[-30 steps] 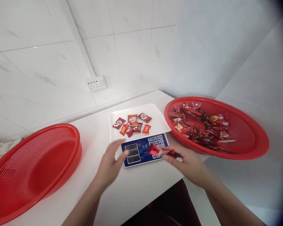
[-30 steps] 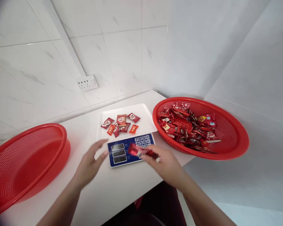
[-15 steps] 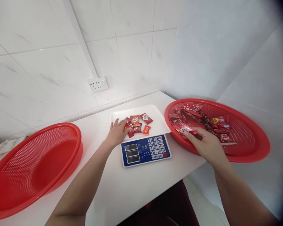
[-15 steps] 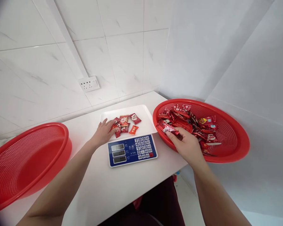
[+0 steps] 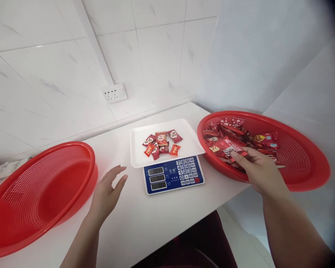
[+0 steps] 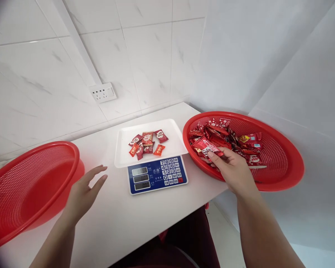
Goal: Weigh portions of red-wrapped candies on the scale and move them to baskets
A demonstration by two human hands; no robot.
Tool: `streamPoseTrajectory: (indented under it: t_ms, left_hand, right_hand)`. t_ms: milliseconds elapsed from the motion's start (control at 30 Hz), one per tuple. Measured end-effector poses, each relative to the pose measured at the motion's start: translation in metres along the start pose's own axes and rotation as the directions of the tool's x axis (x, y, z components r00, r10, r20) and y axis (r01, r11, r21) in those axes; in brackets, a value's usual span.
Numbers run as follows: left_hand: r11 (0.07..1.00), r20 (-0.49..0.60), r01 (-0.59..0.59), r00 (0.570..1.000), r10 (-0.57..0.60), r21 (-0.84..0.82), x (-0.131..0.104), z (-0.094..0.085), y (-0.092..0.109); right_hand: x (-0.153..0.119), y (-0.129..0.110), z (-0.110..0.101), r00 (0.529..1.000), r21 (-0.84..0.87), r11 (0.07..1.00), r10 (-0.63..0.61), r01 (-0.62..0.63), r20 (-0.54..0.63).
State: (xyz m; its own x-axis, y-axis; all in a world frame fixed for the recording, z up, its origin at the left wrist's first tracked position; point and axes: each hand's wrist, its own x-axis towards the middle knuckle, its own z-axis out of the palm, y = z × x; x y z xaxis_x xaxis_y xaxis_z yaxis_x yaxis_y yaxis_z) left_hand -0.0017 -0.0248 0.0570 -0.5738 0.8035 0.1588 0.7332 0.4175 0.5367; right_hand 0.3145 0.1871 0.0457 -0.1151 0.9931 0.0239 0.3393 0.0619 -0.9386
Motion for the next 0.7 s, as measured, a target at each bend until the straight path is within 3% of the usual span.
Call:
streamPoseTrajectory:
  t_ms: [100, 233, 367, 533, 700]
  left_hand:
    - [0.987, -0.123, 0.014, 0.992, 0.006, 0.161, -0.008, -0.015, -0.013]
    - [0.922, -0.185, 0.032, 0.982, 0.043, 0.385, -0.005, -0.038, -0.028]
    - [0.886, -0.164, 0.073, 0.986, 0.004, 0.459, 0.000, -0.049, -0.039]
    - [0.847, -0.090, 0.175, 0.985, -0.150, 0.502, -0.002, -0.049, -0.045]
    - [0.854, -0.092, 0.147, 0.989, -0.117, 0.499, -0.003, -0.050, -0.049]
  right_hand:
    - [0.001, 0.002, 0.000, 0.999, 0.029, 0.999, 0.030, -0.030, 0.013]
    - [0.002, 0.004, 0.001, 1.000, 0.070, 0.997, 0.016, -0.016, 0.002]
    - [0.000, 0.002, 0.000, 1.000, 0.021, 1.000, 0.001, -0.001, 0.011]
    - [0.000, 0.002, -0.001, 1.000, -0.008, 1.000, -0.021, 0.021, 0.019]
    - [0.001, 0.004, 0.000, 1.000, 0.005, 1.000, -0.014, 0.013, 0.021]
